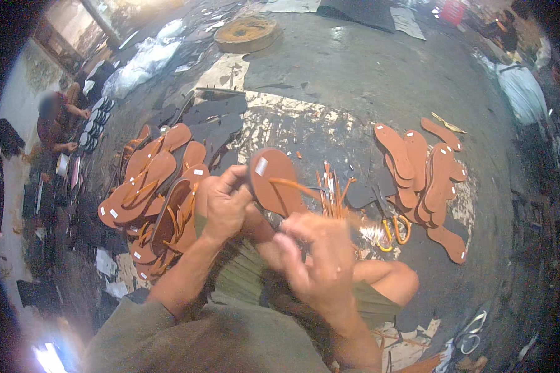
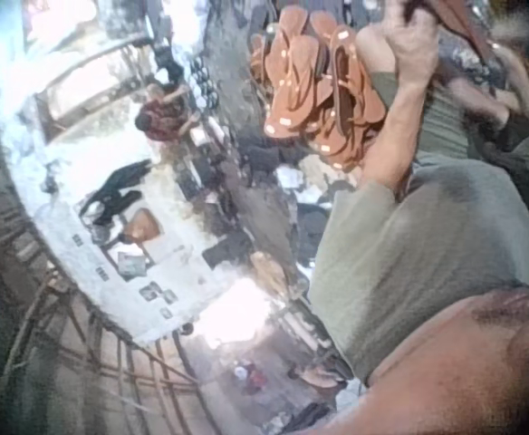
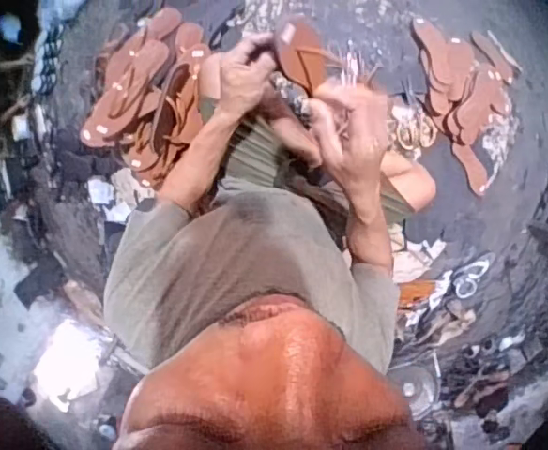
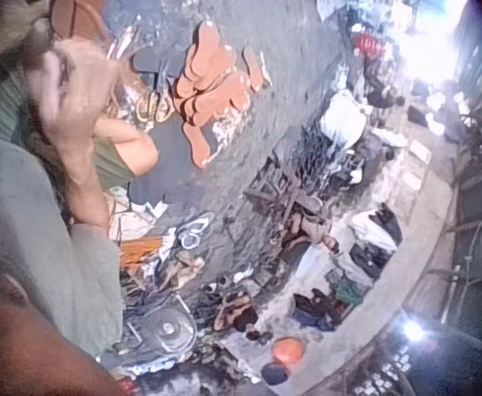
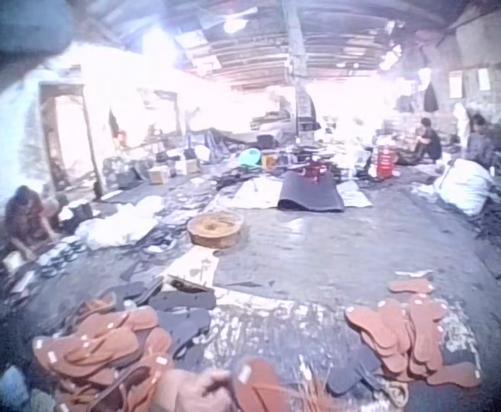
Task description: The person assembles flip-flops by inserting orange straps through pre-punched holes in brown soles and securing them by hand. They occasionally use scissors to trim excess strap length and place finished flip-flops into a nearby pile.
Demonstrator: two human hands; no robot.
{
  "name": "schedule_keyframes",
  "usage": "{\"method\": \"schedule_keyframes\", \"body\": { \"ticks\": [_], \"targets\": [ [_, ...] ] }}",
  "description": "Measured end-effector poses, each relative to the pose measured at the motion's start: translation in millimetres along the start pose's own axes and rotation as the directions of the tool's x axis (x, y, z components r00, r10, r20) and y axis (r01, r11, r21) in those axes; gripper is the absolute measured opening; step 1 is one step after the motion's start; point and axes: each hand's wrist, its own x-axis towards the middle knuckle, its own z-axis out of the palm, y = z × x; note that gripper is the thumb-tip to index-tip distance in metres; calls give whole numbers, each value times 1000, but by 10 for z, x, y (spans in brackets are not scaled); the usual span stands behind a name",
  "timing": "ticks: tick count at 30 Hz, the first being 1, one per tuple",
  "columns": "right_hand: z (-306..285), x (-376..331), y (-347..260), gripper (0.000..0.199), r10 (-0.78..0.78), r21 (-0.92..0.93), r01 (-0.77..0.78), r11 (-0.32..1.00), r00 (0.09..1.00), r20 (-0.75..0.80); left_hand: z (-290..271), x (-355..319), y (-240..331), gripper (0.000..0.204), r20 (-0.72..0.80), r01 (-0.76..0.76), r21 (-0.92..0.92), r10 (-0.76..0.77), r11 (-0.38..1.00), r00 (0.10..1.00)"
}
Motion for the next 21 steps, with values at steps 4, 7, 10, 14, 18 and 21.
{"method": "schedule_keyframes", "body": {
  "ticks": [4,7,10,14,18,21],
  "targets": [
    [396,-477,383,34,481,609,-726,320,678,556,285,-12,21,24,-94,65,-450,-119,891,988],
    [637,-343,563,34,764,935,-324,-145,564,314,294,-235,-172,32,-8,184,-370,-201,911,980],
    [582,-408,894,31,736,917,-378,124,655,170,115,-97,-72,47,-126,-176,322,226,930,966],
    [585,-397,913,30,720,821,-488,295,679,145,355,70,219,37,433,-614,600,438,513,788],
    [571,-481,941,30,682,818,-468,335,719,132,384,84,142,17,446,-635,478,455,607,771],
    [270,-469,963,36,615,724,-585,367,736,283,302,-130,69,12,343,116,-163,-54,980,938]
  ]
}}
